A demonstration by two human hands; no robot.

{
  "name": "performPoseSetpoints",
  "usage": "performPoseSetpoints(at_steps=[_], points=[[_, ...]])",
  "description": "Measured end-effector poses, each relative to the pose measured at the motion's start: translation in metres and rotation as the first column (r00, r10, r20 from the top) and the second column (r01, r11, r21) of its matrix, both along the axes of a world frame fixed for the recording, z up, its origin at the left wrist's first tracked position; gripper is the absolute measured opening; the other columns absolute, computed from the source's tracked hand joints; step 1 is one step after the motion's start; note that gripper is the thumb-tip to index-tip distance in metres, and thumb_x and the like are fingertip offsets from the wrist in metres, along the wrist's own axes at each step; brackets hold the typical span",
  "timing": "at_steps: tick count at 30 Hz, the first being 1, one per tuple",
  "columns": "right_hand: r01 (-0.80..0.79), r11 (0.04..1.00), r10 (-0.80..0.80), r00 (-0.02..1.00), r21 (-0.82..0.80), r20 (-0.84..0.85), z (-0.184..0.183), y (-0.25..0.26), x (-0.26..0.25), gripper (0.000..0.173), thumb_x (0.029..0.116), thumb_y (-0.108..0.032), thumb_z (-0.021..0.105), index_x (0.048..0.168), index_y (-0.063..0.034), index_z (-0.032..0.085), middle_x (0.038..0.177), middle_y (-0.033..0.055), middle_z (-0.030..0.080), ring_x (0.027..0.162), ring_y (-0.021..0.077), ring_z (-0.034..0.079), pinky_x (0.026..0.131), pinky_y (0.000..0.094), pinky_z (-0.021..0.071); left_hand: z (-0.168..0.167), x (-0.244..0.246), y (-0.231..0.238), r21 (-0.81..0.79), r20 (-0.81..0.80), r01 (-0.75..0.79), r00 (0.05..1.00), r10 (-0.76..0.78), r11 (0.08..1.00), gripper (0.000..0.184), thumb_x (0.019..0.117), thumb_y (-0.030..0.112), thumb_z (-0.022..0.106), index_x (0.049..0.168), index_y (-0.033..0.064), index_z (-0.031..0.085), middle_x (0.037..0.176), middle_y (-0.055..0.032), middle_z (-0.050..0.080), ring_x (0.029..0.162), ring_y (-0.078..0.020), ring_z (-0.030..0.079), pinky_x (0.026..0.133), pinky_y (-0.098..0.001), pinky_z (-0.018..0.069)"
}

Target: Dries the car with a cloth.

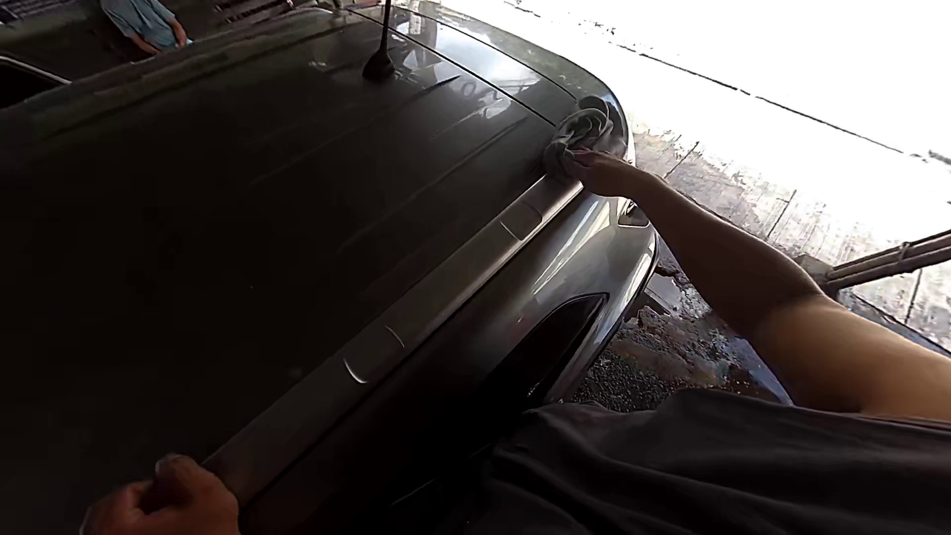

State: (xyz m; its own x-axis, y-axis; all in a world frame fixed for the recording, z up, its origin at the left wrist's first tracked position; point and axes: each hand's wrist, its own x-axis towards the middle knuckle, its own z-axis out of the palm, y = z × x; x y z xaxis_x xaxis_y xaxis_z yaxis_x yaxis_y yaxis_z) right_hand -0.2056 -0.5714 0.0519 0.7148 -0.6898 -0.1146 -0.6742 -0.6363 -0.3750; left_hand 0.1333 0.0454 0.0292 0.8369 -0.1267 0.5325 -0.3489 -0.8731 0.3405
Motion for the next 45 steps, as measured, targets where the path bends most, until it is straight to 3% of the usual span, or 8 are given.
performPoseSetpoints(at_steps=[4,8,11,19,24,30,38,45], points=[[-0.548,0.837,0.546,0.835,-0.002,-0.071,0.046,0.162,0.11,0.052,0.109,-0.047,0.031,0.136,-0.0169,0.065,0.143,0.0081,0.062,0.135,0.0292,0.055,0.119,0.0669,0.0234,-0.004,-0.001,0.002,-0.07,-0.022,0.054,0.998,-0.055,0.996,0.045,0.1029,0.033,0.053,0.087,-0.0076,0.063,0.089,-0.0244,0.064,0.091,-0.0351,0.064,0.086,-0.0489,0.0493],[-0.912,0.405,0.894,0.411,0.068,0.18,0.036,0.314,0.202,0.055,0.1103,-0.048,0.03,0.157,-0.0232,0.044,0.164,-0.0026,0.039,0.156,0.0192,0.026,0.127,0.0611,-0.0025,0.006,-0.015,0.002,-0.023,-0.109,0.047,0.993,-0.049,0.999,0.042,0.1019,0.031,0.051,0.085,-0.0069,0.061,0.096,-0.0275,0.063,0.096,-0.044,0.063,0.085,-0.0623,0.0477],[-0.959,0.272,0.939,0.282,0.077,0.197,0.038,0.304,0.233,0.059,0.11,-0.052,0.025,0.159,-0.0226,0.04,0.167,0.0,0.034,0.157,0.022,0.023,0.128,0.0588,0.0044,0.007,-0.012,0.008,-0.012,-0.107,0.105,0.989,-0.106,0.994,0.041,0.1029,0.031,0.05,0.085,-0.0052,0.061,0.095,-0.0248,0.061,0.092,-0.0431,0.062,0.08,-0.0633,0.0489],[-0.423,0.87,0.42,0.905,-0.255,-0.068,0.023,0.133,0.358,0.08,0.1024,-0.069,0.017,0.164,-0.0198,0.028,0.169,0.0178,0.021,0.156,0.0453,0.013,0.116,0.0779,0.0073,-0.001,-0.011,-0.002,-0.226,0.067,0.026,0.998,-0.011,0.974,0.039,0.1003,0.032,0.052,0.074,0.0037,0.06,0.078,-0.0113,0.06,0.075,-0.0254,0.06,0.066,-0.0446,0.0482],[-0.867,0.408,0.899,0.435,-0.287,-0.036,0.025,0.37,0.418,0.061,0.109,-0.051,0.022,0.162,-0.0221,0.034,0.17,0.0042,0.026,0.159,0.0347,0.011,0.118,0.0776,-0.0026,-0.001,-0.004,0.01,-0.341,0.264,0.067,0.964,0.027,0.938,0.042,0.1008,0.034,0.055,0.118,-0.0026,0.065,0.125,-0.0241,0.061,0.125,-0.0344,0.054,0.108,-0.043,0.0437],[-0.99,-0.064,0.971,-0.09,-0.125,0.221,0.011,0.532,0.398,0.06,0.1011,-0.039,0.055,0.155,-0.015,0.046,0.165,0.0029,0.038,0.158,0.0306,0.016,0.121,0.0687,-0.01,0.0,-0.008,0.014,-0.406,0.32,0.043,0.942,0.098,0.913,0.057,0.1065,0.038,0.035,0.134,-0.0061,0.057,0.143,-0.0291,0.051,0.139,-0.0362,0.045,0.118,-0.0417,0.0347],[-0.956,0.266,0.917,0.291,0.124,0.274,0.046,0.355,0.259,0.042,0.112,-0.032,0.036,0.129,-0.0084,0.067,0.123,0.0099,0.07,0.114,0.021,0.066,0.103,0.0465,0.0512,0.004,-0.009,0.044,-0.253,0.069,0.036,0.997,-0.019,0.967,0.051,0.1093,0.036,0.037,0.115,-0.0038,0.069,0.124,-0.0253,0.065,0.125,-0.0355,0.057,0.112,-0.0493,0.0385],[-0.812,0.515,0.676,0.581,0.273,0.454,0.07,0.268,0.137,0.047,0.1115,-0.037,0.031,0.106,-0.0083,0.068,0.089,-0.0004,0.067,0.083,0.0053,0.065,0.079,0.0311,0.0569,0.022,-0.061,0.0,-0.266,0.183,0.223,0.967,-0.178,0.938,0.048,0.1069,0.037,0.043,0.119,-0.0015,0.068,0.136,-0.0266,0.057,0.133,-0.0389,0.049,0.113,-0.0533,0.0353]])
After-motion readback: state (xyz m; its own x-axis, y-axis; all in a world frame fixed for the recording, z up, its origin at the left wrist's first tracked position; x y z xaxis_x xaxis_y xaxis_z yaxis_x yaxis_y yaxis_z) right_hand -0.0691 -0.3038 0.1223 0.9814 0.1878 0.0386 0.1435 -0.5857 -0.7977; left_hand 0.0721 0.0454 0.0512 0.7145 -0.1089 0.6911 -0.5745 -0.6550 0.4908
